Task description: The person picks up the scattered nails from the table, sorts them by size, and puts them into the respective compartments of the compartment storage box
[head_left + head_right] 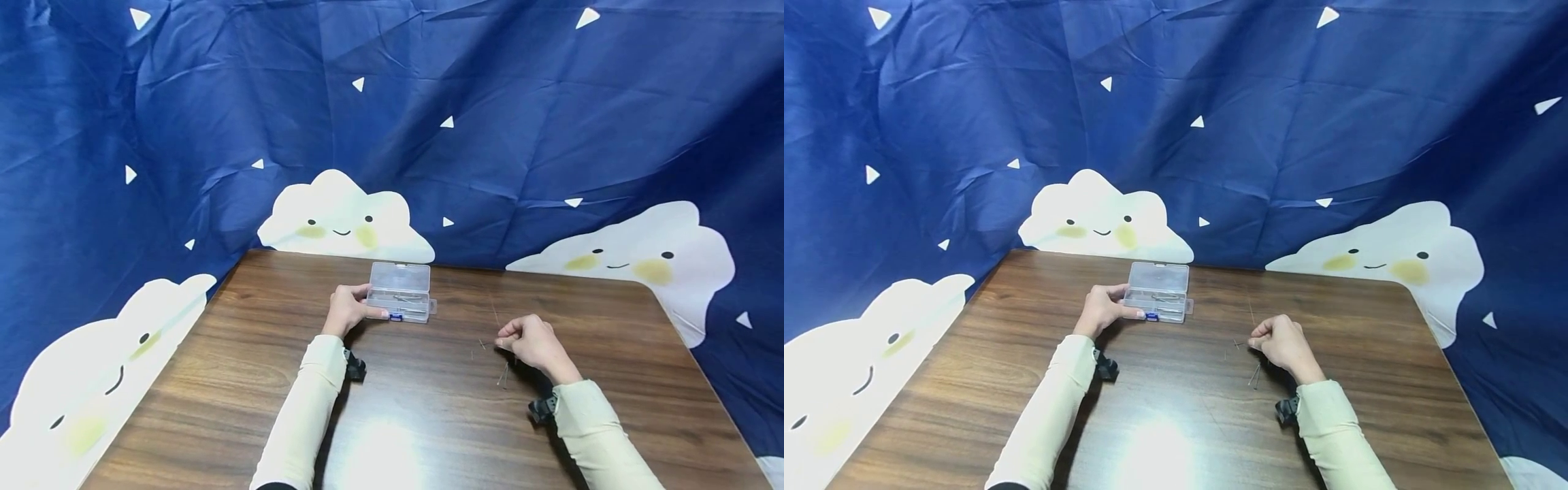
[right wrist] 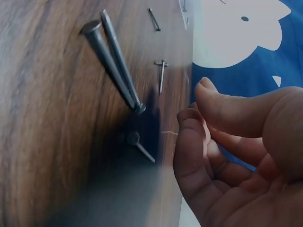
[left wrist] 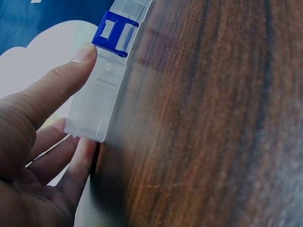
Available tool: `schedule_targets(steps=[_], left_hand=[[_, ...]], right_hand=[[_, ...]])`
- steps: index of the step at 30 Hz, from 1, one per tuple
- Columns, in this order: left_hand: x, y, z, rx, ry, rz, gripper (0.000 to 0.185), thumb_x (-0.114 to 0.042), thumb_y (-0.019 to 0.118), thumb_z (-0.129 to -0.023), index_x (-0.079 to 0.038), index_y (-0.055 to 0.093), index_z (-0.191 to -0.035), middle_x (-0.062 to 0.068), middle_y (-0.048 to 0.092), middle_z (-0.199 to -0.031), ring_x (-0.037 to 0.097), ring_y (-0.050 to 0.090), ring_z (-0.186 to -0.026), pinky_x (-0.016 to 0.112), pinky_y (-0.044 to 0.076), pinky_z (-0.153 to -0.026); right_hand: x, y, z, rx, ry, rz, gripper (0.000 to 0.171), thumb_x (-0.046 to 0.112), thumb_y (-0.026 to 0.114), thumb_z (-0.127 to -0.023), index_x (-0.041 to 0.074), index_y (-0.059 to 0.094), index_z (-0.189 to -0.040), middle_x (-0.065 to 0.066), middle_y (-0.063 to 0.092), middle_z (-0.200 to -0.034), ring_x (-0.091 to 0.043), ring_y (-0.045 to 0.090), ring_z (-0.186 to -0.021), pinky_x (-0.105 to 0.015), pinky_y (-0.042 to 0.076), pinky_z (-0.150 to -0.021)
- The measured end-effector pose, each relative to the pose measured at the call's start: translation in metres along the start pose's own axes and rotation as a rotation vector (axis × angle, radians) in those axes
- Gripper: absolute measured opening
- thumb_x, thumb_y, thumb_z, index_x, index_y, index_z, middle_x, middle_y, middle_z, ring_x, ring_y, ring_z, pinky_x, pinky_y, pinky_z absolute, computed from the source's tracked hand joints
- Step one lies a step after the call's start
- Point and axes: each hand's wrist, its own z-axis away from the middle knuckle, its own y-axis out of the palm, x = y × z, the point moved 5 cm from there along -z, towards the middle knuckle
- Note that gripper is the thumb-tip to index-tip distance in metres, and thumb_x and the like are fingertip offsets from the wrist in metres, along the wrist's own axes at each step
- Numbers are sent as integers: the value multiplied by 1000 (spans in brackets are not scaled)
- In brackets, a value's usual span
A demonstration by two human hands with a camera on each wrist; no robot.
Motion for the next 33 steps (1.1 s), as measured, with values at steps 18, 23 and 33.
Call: schedule_targets(steps=[18,23,33], left_hand=[[-1,1,0,14,-11,7,80,-23,102,-53,-8,72,-125,5,71,-121,18,69,-97,35,52,-92],[-3,1,1,10,-19,15,80,-20,102,-52,-8,72,-125,8,73,-115,19,69,-97,34,49,-96],[-4,-1,1,13,-26,-4,81,-22,102,-52,-9,72,-125,8,73,-115,22,63,-107,34,47,-99]], right_hand=[[-33,-10,16,59,94,-47,22,16,84,-81,2,75,-96,1,71,-74,-14,62,-71,-34,47,-72],[-34,-11,22,59,102,28,22,26,86,-79,9,74,-84,4,68,-71,-17,57,-72,-35,46,-68],[-32,-8,26,54,137,127,21,28,87,-77,16,73,-67,5,67,-70,-25,59,-80,-43,48,-74]])
